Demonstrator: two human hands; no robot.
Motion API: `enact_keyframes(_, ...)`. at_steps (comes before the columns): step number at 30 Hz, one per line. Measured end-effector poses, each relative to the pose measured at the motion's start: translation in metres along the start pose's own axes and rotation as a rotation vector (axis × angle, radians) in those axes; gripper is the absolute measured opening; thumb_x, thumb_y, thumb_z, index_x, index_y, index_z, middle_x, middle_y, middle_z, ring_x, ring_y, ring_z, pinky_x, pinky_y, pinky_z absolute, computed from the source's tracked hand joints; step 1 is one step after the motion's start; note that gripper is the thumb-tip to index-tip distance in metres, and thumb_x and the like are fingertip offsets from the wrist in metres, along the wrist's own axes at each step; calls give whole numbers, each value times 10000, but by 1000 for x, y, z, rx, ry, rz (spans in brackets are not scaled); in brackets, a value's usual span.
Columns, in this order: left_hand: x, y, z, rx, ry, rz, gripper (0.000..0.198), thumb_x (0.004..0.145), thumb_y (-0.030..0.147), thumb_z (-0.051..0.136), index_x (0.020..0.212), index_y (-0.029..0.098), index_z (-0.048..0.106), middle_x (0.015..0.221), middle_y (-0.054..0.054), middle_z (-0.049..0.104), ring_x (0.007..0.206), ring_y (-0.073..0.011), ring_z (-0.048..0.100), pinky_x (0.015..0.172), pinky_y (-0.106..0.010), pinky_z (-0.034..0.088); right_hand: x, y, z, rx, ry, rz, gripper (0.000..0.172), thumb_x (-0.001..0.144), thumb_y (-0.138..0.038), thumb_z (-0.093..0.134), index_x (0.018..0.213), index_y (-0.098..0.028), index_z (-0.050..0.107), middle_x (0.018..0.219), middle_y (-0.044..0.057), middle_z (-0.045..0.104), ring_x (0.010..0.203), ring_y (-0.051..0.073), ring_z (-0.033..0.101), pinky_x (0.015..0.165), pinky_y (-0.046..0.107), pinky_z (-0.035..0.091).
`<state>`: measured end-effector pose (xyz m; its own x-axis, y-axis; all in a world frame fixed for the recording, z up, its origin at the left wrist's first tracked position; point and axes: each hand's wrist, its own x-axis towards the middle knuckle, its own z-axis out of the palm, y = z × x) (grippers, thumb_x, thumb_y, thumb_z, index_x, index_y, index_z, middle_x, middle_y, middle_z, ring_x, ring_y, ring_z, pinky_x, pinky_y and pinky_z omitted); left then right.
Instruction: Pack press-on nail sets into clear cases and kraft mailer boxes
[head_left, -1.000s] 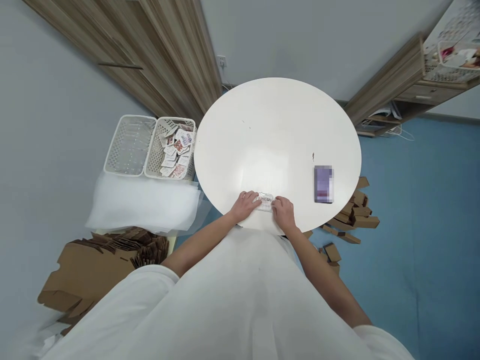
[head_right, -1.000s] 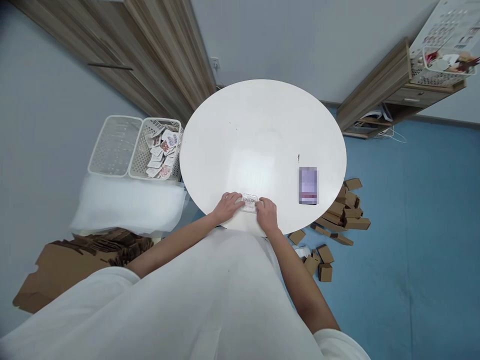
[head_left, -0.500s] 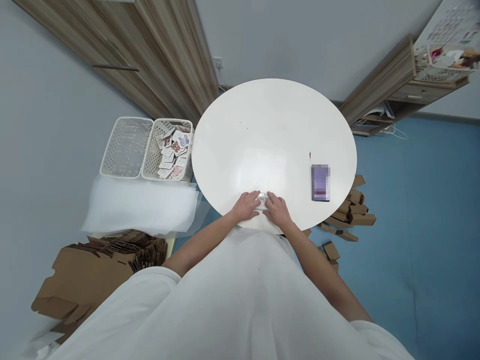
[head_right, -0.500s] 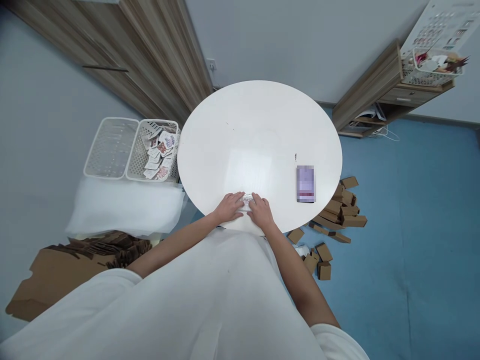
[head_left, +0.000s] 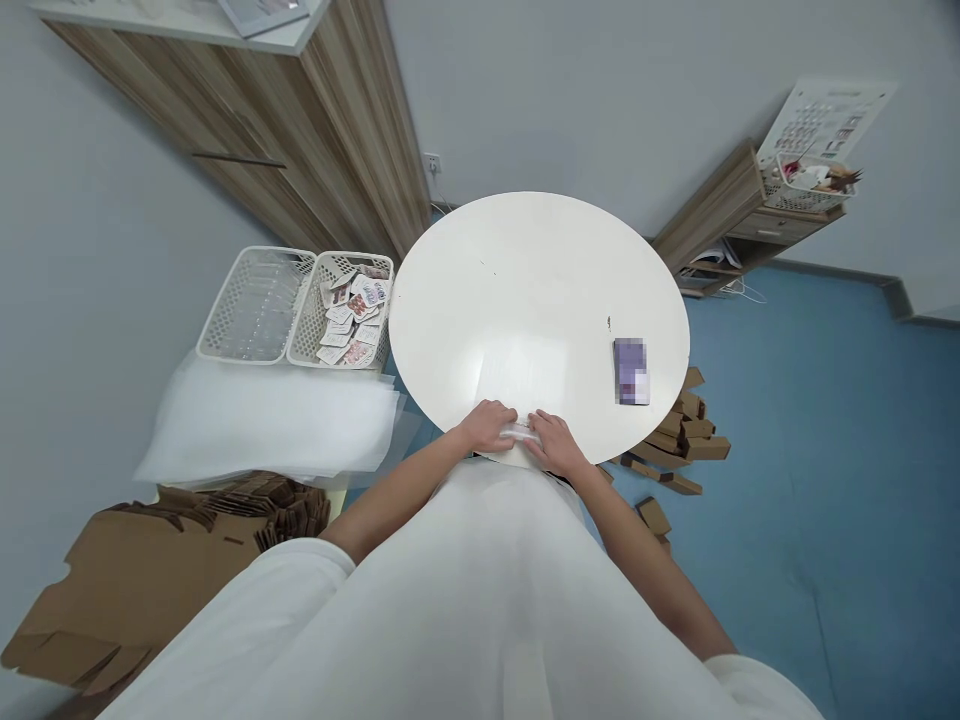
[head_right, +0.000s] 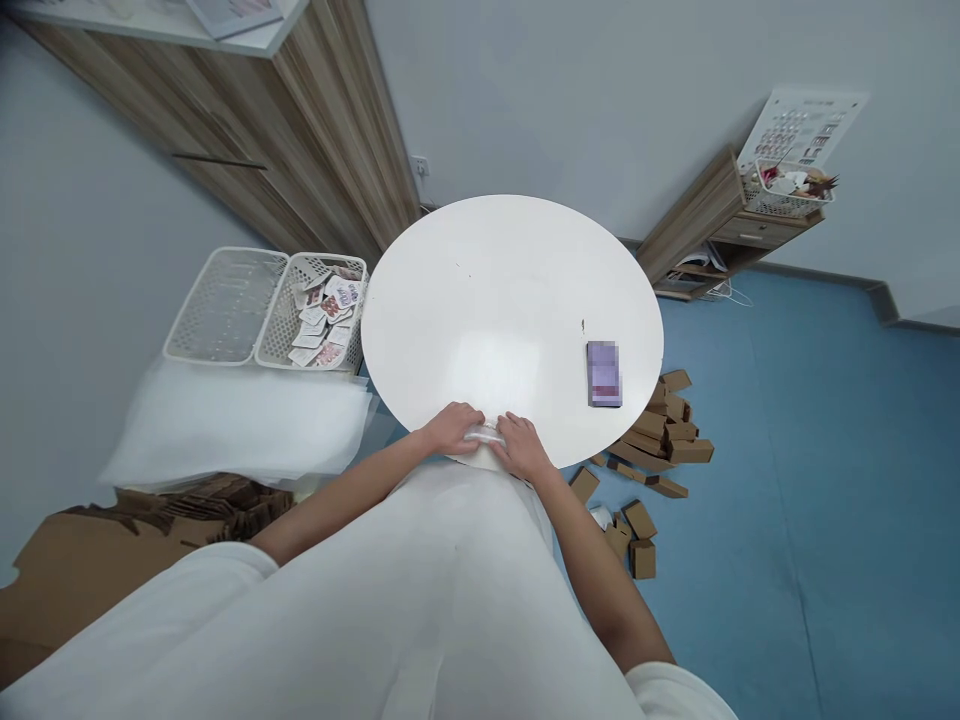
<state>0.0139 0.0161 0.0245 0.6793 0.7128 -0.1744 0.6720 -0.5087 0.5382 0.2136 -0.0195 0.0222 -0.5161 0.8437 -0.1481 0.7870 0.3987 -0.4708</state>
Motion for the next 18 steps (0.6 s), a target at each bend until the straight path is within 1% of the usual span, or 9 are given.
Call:
enact_keyframes(1,2,-1,-2,-13,14,-4,232,722,346,521,908,211,550,859,-39,601,870,-210,529,761,-317,379,1,1,-1,-3,35,13,266,866,-386,372,985,-189,505,1164,98,528,1184,241,371,916,378,316)
enact_keyframes(3,8,-4,-6,-38,41,-21,224,758,350,488,916,213,567,932,-42,597,932,-207,512,791,-318,377,7,5,-4,-8,87,43,269,871,-394,368,960,-195,526,1175,91,516,1142,230,402,892,363,332)
enact_keyframes(6,16,-8,-14,-54,54,-65,271,812,393,420,880,206,605,999,-59,577,981,-217,492,821,-336,373,18,11,-7,-30,108,110,277,880,-388,357,928,-204,558,1004,79,576,949,209,492,798,335,368)
enact_keyframes(7,17,-9,-17,-70,51,-83,301,819,412,409,904,202,607,1003,-65,575,979,-219,496,825,-340,376,22,12,-8,-38,107,134,282,884,-381,350,927,-204,566,945,76,585,894,205,502,774,331,370)
enact_keyframes(9,20,-11,-22,-148,40,-128,368,813,443,421,1041,192,566,1006,-70,579,959,-212,515,820,-330,392,30,16,-7,-45,102,176,293,889,-370,340,935,-201,576,880,76,592,838,206,510,749,328,369)
enact_keyframes(11,22,-14,-27,-244,26,-184,447,793,442,460,1158,185,488,1015,-66,589,937,-199,537,801,-309,412,37,19,-6,-33,94,203,302,893,-362,333,954,-198,579,865,79,598,823,209,518,737,327,369)
enact_keyframes(12,23,-16,-28,-279,19,-208,448,789,424,468,1168,187,476,1017,-60,594,927,-193,545,789,-299,420,40,20,-6,-22,91,212,306,894,-359,328,971,-196,575,873,82,602,825,211,521,735,328,372)
enact_keyframes(15,27,-22,-32,-306,-9,-258,326,796,365,444,1058,199,542,979,-38,614,882,-183,560,744,-285,434,48,24,-7,48,89,222,314,896,-345,314,1063,-196,535,959,82,610,870,213,531,755,336,382)
enact_keyframes(18,34,-27,-33,-321,-51,-312,280,786,359,438,971,203,580,927,-25,629,818,-176,573,683,-272,444,52,28,-9,142,57,194,324,874,-360,357,1125,-201,487,1054,74,592,927,208,530,790,340,391)
